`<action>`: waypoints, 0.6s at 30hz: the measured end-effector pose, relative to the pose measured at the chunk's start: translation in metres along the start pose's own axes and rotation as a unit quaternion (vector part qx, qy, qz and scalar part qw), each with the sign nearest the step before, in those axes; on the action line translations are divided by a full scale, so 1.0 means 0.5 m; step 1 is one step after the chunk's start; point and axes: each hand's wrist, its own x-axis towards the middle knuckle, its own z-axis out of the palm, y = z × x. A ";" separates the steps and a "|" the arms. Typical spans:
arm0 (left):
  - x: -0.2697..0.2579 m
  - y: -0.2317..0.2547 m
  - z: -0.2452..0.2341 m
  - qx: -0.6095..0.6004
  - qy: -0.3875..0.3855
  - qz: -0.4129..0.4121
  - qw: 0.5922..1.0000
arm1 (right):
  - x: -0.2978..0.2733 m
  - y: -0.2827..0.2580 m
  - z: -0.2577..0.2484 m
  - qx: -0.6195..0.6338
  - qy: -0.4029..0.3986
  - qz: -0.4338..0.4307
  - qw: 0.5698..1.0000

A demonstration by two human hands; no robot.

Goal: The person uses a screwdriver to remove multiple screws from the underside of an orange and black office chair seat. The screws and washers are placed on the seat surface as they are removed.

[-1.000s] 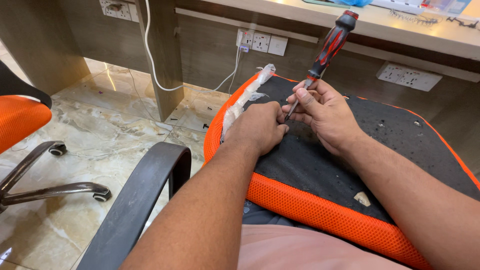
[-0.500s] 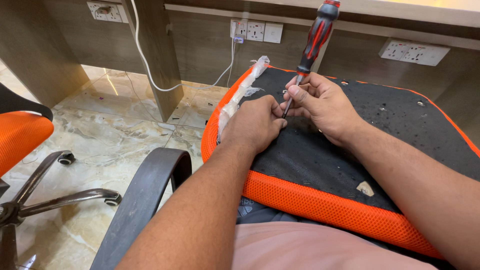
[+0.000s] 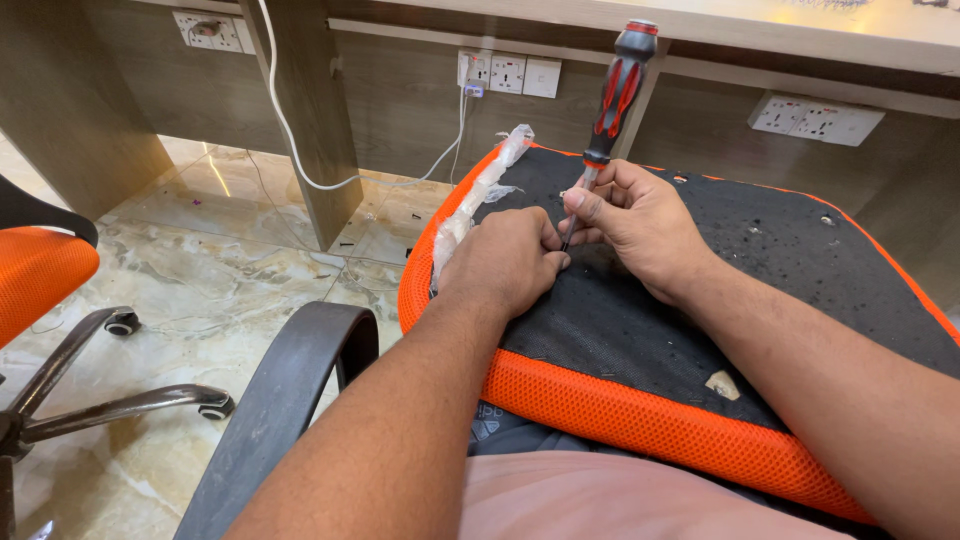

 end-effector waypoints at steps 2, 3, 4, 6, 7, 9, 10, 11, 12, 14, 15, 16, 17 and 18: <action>0.001 -0.002 0.001 0.000 -0.003 -0.002 1.000 | 0.001 0.004 0.001 0.003 0.010 0.003 1.000; 0.002 -0.003 0.001 0.000 -0.004 -0.002 1.000 | 0.002 0.005 0.001 0.005 0.016 0.004 1.000; 0.002 -0.004 0.001 0.000 -0.001 0.002 1.000 | 0.002 0.005 0.003 0.004 0.018 0.007 1.000; 0.001 -0.007 0.002 0.001 0.003 0.012 1.000 | 0.001 0.006 0.006 0.002 0.025 0.014 1.000; 0.001 -0.008 0.004 -0.001 0.010 0.017 1.000 | 0.001 0.007 0.008 -0.003 0.026 0.008 1.000; 0.002 -0.009 0.005 -0.005 0.024 0.026 0.999 | 0.002 0.004 0.012 -0.014 0.028 -0.006 1.000; 0.001 -0.010 0.005 -0.008 0.025 0.024 0.999 | 0.001 0.003 0.015 -0.018 0.032 -0.007 0.999; 0.001 -0.009 0.006 -0.010 0.026 0.021 0.999 | 0.001 0.002 0.018 -0.022 0.037 -0.008 0.999; 0.001 -0.009 0.006 -0.013 0.028 0.020 0.999 | 0.001 -0.001 0.020 -0.027 0.041 -0.010 0.999; 0.001 -0.011 0.005 -0.021 0.021 0.012 0.999 | 0.000 -0.004 0.026 -0.036 0.047 -0.003 0.998; 0.001 -0.012 0.005 -0.026 0.018 0.008 0.999 | 0.001 -0.006 0.028 -0.041 0.049 0.000 0.998; 0.000 -0.013 0.003 -0.031 0.025 0.015 0.999 | 0.000 -0.009 0.031 -0.039 0.054 -0.001 0.998; -0.001 -0.014 0.002 -0.036 0.032 0.021 0.999 | 0.000 -0.011 0.033 -0.037 0.059 -0.002 0.998; -0.002 -0.015 0.003 -0.041 0.038 0.028 0.998 | -0.001 -0.012 0.035 -0.035 0.064 -0.002 0.997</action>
